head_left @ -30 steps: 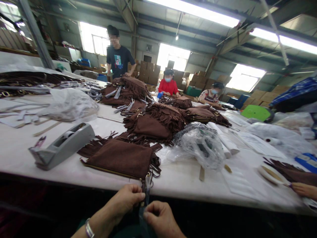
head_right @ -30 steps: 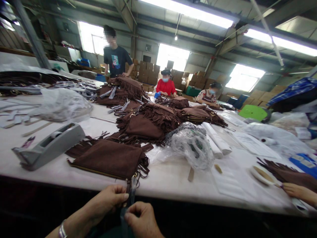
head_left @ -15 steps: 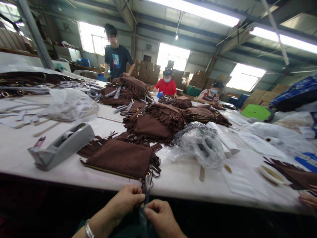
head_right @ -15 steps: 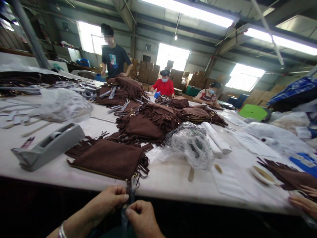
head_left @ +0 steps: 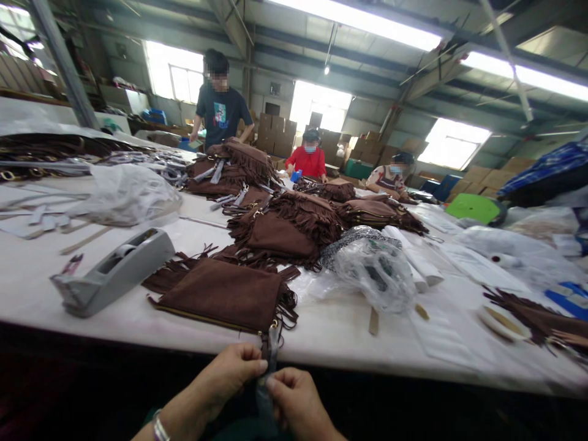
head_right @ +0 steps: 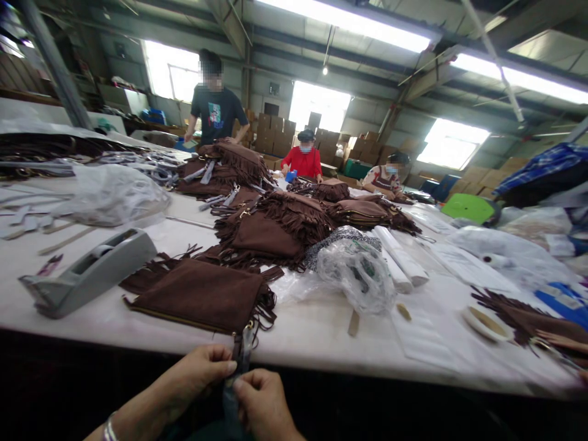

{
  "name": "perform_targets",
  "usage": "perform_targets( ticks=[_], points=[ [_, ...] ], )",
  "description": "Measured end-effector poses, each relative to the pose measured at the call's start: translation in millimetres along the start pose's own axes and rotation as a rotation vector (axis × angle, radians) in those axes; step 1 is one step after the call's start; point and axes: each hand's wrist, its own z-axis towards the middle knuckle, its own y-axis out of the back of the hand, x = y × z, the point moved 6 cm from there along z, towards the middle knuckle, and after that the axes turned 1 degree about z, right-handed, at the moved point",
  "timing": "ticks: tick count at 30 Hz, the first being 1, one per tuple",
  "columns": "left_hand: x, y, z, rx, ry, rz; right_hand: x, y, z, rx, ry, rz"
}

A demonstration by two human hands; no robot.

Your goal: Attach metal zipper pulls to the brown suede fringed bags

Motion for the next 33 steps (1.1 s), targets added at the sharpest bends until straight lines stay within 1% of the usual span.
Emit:
perform_targets(
  ticks=[5,10,12,15,17,19,21,25,27,29,33],
  points=[
    [-0.4,-0.5,0.3,0.002,0.006,-0.031,-4.1,-1.0,7.6,-0.075,0.034,0.039],
    [2.5,-0.5,-9.0,0.043,0.055,-0.167,-5.9,-0.9,11.9,-0.114,0.049,0.111],
    [10.1,-1.0,-12.3,0.056,0.068,-0.192,-6.1,-1.1,11.7,-0.124,0.048,0.098],
    [29.3,-3.4,-12.6,0.066,0.075,-0.194,-6.0,-0.8,9.9,-0.14,0.045,0.045],
    [39.9,-6.3,-11.1,0.072,0.05,-0.213,-4.3,-1.0,7.8,-0.134,0.046,0.014],
    [44.5,-9.4,-10.2,0.071,0.011,-0.24,-1.6,-1.8,5.2,-0.111,0.038,-0.012],
    [45.0,-12.1,-10.1,0.054,-0.004,-0.244,1.4,-1.9,2.2,-0.095,0.027,-0.035],
    [44.7,-14.9,-7.4,0.012,0.007,-0.243,3.9,-1.5,-1.3,-0.083,0.029,-0.041],
    [46.2,-12.2,-4.4,-0.034,0.003,-0.248,1.0,-1.6,-0.7,-0.082,0.016,-0.028],
    [45.3,-7.0,-2.6,-0.097,-0.033,-0.232,-3.2,-1.4,1.1,-0.093,-0.002,-0.008],
    [37.8,-1.1,-5.6,-0.191,-0.075,-0.206,-8.4,-2.0,5.0,-0.112,-0.005,0.041]
  ],
)
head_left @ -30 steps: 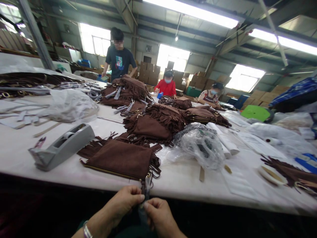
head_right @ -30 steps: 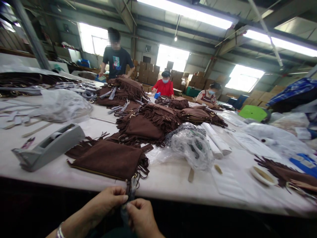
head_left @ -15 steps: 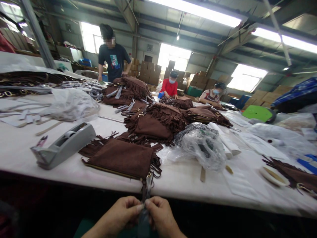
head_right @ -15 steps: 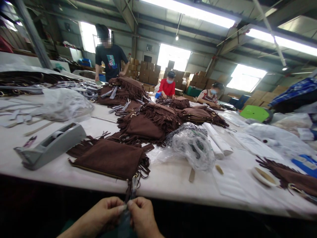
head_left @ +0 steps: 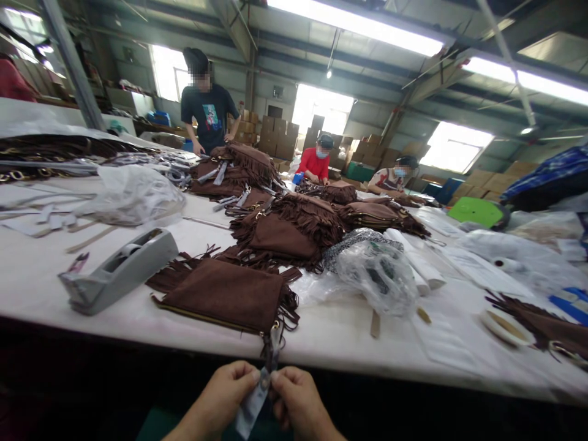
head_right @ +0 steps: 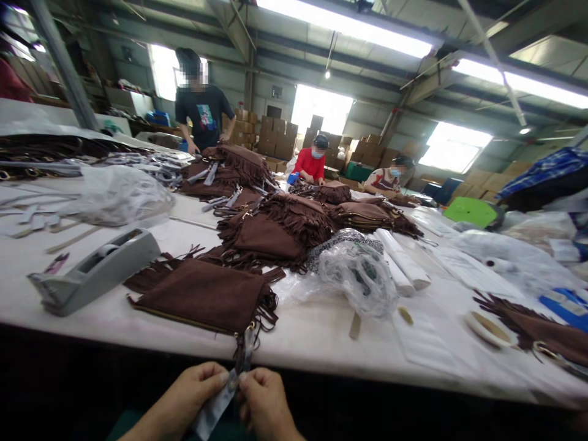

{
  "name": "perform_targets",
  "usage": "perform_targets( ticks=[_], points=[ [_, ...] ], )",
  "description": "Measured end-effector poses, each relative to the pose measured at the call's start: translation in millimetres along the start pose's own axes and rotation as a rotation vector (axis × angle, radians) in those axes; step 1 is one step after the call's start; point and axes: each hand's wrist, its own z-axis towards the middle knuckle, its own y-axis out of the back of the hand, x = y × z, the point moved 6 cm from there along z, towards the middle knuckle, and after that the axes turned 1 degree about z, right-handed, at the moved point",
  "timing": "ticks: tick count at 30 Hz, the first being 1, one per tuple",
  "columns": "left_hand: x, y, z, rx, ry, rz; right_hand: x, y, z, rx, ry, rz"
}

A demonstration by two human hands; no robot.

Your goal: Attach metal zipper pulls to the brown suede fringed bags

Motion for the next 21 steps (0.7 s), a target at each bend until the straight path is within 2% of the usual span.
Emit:
perform_targets(
  ticks=[3,6,9,12,18,21],
  points=[
    [-2.9,-1.5,-3.8,-0.043,-0.008,0.009,-0.6,-0.9,1.0,-0.003,0.008,0.008],
    [4.4,-5.2,-6.2,-0.048,0.022,-0.026,2.3,0.6,1.5,-0.031,0.013,-0.003],
    [19.2,-11.0,-8.5,0.004,0.143,-0.139,10.1,2.6,4.0,-0.066,0.029,-0.02],
    [24.4,-15.2,-11.6,0.063,0.205,-0.152,18.5,1.6,9.6,-0.086,0.049,-0.032],
    [14.9,-18.7,-10.3,0.083,0.171,-0.11,25.8,-3.4,18.8,-0.142,0.068,-0.029],
    [16.5,-22.6,-3.1,0.084,0.155,-0.154,32.2,-5.5,15.7,-0.125,0.115,-0.002]
  ],
)
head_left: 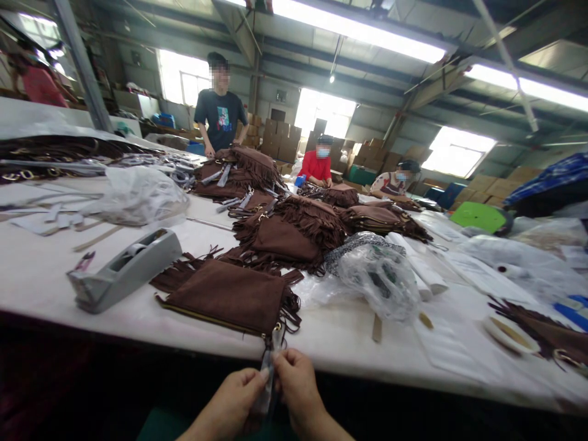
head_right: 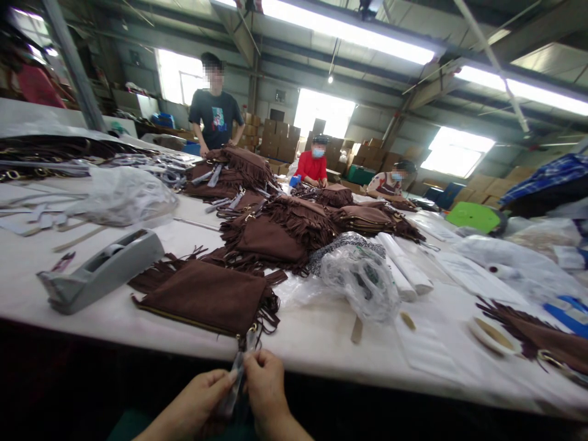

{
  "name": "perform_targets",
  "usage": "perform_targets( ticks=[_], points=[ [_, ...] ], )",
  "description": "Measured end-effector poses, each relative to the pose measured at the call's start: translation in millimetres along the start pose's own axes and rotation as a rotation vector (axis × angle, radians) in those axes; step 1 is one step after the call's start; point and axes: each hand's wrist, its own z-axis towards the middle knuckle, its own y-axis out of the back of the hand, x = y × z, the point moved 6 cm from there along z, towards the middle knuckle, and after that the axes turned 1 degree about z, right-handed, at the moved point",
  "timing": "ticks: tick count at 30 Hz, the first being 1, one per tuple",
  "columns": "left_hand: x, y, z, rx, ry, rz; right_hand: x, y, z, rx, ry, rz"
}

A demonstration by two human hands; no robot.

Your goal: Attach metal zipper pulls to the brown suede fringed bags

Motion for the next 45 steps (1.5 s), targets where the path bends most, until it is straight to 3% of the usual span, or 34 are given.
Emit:
perform_targets(
  ticks=[6,11,19,25,30,38,45],
  points=[
    [1.6,9.2,4.0,-0.046,-0.077,-0.069,5.4,-5.6,-13.7,0.142,0.054,-0.017],
    [-2.8,20.4,-6.9,-0.119,-0.078,-0.035,-3.4,-11.9,-12.4,0.127,0.008,-0.087],
    [-9.1,27.0,2.5,-0.141,-0.114,0.026,-15.2,-20.3,4.5,0.047,-0.026,0.01],
    [-26.3,23.7,-4.0,-0.168,-0.156,0.086,-6.9,-23.1,3.3,0.031,-0.042,0.013],
    [-28.7,27.7,-0.1,-0.184,-0.188,0.114,-0.5,-24.5,4.2,0.016,-0.014,-0.027],
    [-45.9,30.7,-0.3,-0.281,-0.357,0.399,-8.4,-22.2,-0.8,0.03,-0.028,0.038],
    [-48.3,27.7,-6.0,-0.333,-0.406,0.534,-7.7,-19.5,-7.6,-0.005,-0.083,0.036]
  ],
)
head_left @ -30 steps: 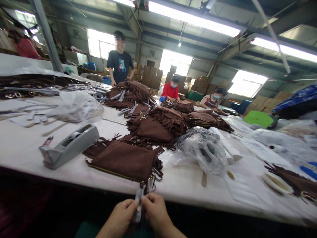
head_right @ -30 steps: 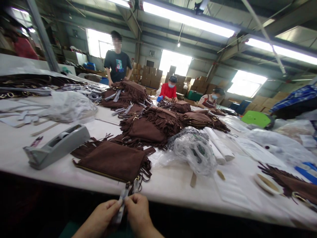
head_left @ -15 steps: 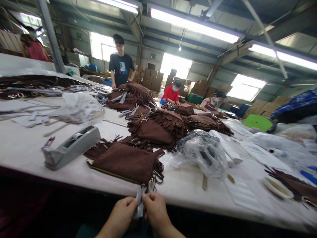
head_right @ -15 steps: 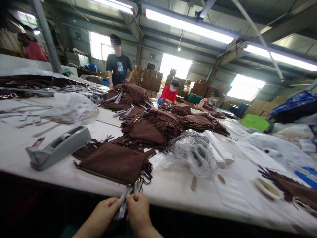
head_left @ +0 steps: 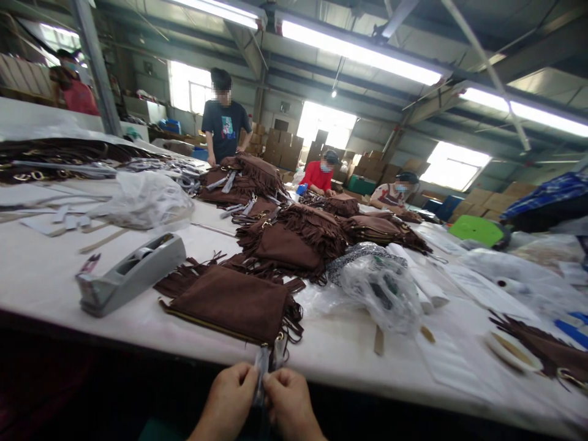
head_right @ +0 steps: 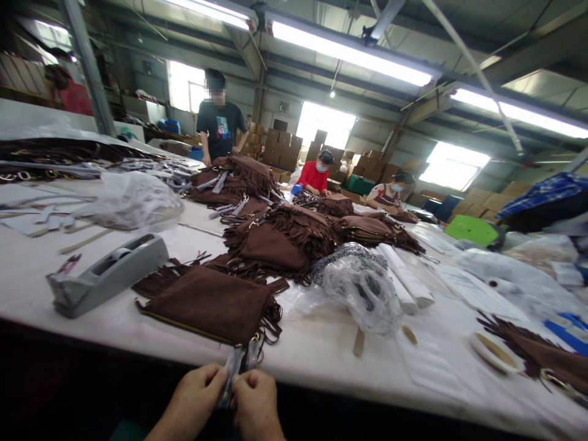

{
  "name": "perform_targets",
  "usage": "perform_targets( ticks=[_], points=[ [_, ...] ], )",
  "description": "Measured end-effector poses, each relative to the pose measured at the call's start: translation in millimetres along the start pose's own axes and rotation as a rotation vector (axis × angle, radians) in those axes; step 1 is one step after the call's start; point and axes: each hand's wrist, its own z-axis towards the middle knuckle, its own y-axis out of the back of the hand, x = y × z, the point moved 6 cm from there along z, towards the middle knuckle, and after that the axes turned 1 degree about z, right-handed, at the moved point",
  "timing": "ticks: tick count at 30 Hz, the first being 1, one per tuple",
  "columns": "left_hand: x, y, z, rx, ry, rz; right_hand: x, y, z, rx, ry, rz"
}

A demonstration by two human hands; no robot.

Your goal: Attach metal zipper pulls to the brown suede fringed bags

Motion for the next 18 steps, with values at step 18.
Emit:
perform_targets(
  ticks=[18],
  points=[
    [6.4,-8.1,17.2,0.045,0.134,-0.119,2.8,-5.5,11.8,0.022,0.081,0.034]
  ],
)
